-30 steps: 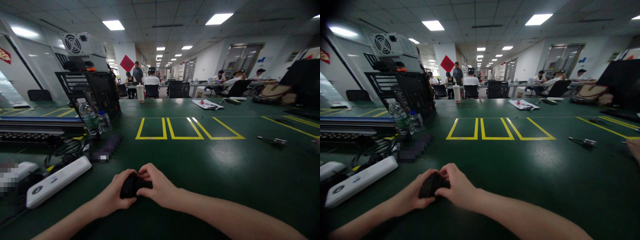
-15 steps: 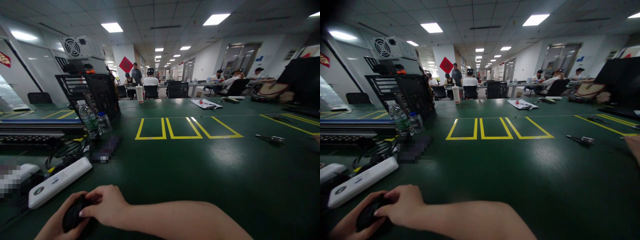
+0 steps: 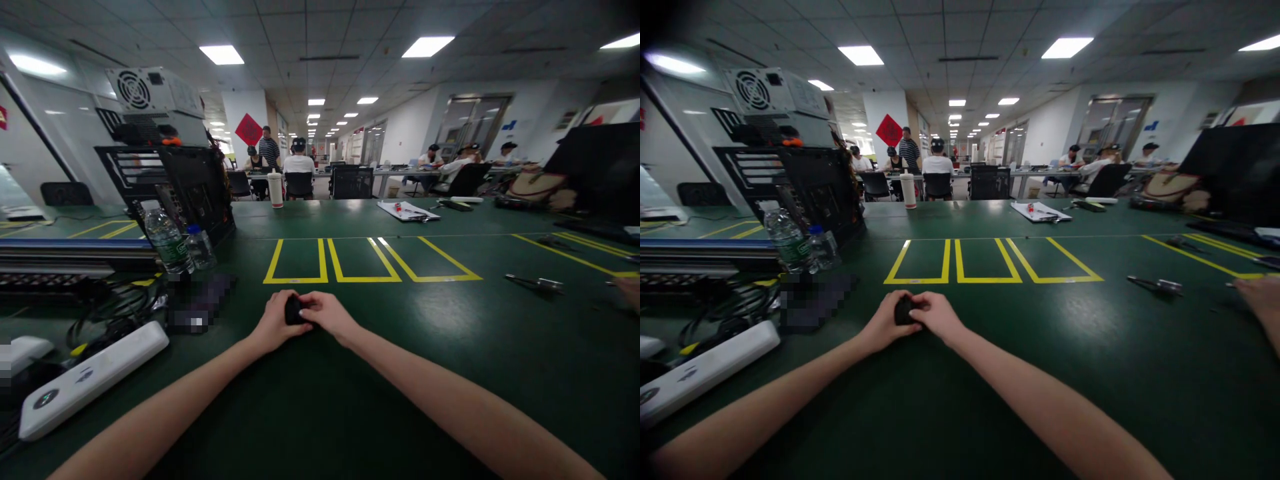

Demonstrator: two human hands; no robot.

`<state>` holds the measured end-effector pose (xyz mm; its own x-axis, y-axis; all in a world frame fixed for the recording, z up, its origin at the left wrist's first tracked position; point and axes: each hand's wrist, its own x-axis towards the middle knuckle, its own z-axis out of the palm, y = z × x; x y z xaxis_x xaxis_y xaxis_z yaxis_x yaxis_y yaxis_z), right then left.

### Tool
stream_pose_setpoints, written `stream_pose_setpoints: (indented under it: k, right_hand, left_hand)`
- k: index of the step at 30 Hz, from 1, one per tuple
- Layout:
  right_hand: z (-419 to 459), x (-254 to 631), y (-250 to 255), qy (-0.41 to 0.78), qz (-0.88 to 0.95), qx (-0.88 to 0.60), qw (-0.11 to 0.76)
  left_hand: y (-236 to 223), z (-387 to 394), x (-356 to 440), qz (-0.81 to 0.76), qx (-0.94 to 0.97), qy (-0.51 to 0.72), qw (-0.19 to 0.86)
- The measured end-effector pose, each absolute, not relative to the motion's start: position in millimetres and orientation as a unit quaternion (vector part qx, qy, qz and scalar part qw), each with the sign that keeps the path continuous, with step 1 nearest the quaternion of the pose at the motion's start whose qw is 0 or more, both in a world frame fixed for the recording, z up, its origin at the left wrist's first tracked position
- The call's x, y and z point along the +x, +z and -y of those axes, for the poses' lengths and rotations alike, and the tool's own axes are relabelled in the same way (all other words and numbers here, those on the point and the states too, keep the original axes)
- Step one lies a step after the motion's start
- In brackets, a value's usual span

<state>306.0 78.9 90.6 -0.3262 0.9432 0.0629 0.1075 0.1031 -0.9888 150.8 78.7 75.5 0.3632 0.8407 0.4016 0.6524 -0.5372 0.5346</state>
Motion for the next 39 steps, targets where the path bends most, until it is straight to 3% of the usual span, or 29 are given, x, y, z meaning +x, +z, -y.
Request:
stream_pose_setpoints:
  k: [4,11,27,39]
  right_hand:
    - [-103.4,358.8,87.1,0.492,0.624,-0.419,0.440]
    - [-94.6,375.5,73.2,0.479,0.648,-0.356,0.473]
    - [-100.2,381.1,72.8,0.482,0.676,-0.372,0.416]
    - [-94.5,378.3,77.5,0.467,0.671,-0.377,0.435]
  left_hand:
    - [79.2,-121.3,201.7,-0.400,0.853,0.317,0.110]
    - [90.4,-110.5,206.7,-0.351,0.897,0.253,0.092]
    - [81.3,-117.8,201.5,-0.345,0.898,0.263,0.079]
    - [79.9,-118.3,200.4,-0.356,0.895,0.258,0.083]
